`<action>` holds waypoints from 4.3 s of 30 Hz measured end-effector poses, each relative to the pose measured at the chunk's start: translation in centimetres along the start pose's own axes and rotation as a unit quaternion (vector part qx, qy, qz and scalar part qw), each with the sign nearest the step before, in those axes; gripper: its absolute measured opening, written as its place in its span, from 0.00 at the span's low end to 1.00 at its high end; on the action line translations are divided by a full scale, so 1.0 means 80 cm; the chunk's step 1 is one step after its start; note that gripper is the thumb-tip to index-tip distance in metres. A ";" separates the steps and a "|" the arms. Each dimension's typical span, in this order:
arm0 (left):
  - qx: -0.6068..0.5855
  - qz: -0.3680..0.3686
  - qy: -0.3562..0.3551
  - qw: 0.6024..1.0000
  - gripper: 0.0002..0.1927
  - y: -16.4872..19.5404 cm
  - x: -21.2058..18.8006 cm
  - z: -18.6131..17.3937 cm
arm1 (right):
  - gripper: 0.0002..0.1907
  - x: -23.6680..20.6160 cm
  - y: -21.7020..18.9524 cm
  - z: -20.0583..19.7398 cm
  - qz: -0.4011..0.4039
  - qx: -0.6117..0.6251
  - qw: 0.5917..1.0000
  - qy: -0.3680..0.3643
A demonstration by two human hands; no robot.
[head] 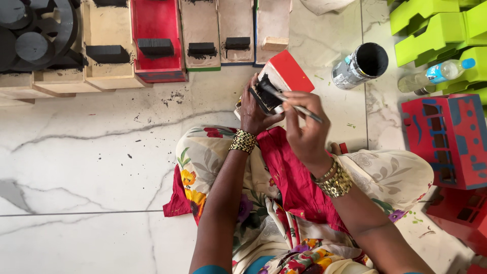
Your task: The person sits on the floor and paints small wooden toy houses with black paint using a brush, holding each toy steady with one hand while brushing its surfaces. They dip the brush into a paint can between toys and set finished toys aside with others on the floor.
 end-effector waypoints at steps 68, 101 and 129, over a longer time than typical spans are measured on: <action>-0.023 0.046 0.007 0.999 0.73 -0.001 0.001 0.000 | 0.06 0.016 -0.024 -0.017 0.006 -0.038 0.980 -0.195; -0.025 0.010 -0.004 1.000 0.69 0.005 0.004 -0.006 | 0.05 0.006 -0.031 -0.047 0.026 -0.046 0.989 -0.141; 0.007 0.012 -0.015 1.000 0.64 0.010 0.010 0.001 | 0.03 0.019 -0.012 -0.037 0.029 0.015 0.997 -0.076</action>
Point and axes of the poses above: each hand's wrist, its own x-axis towards the middle knuckle, its own z-axis out of the palm, y = z × x, the point moved 5 cm from there along x, towards the middle knuckle, and after that the axes turned 12 degrees about x, right-handed, at the moved point
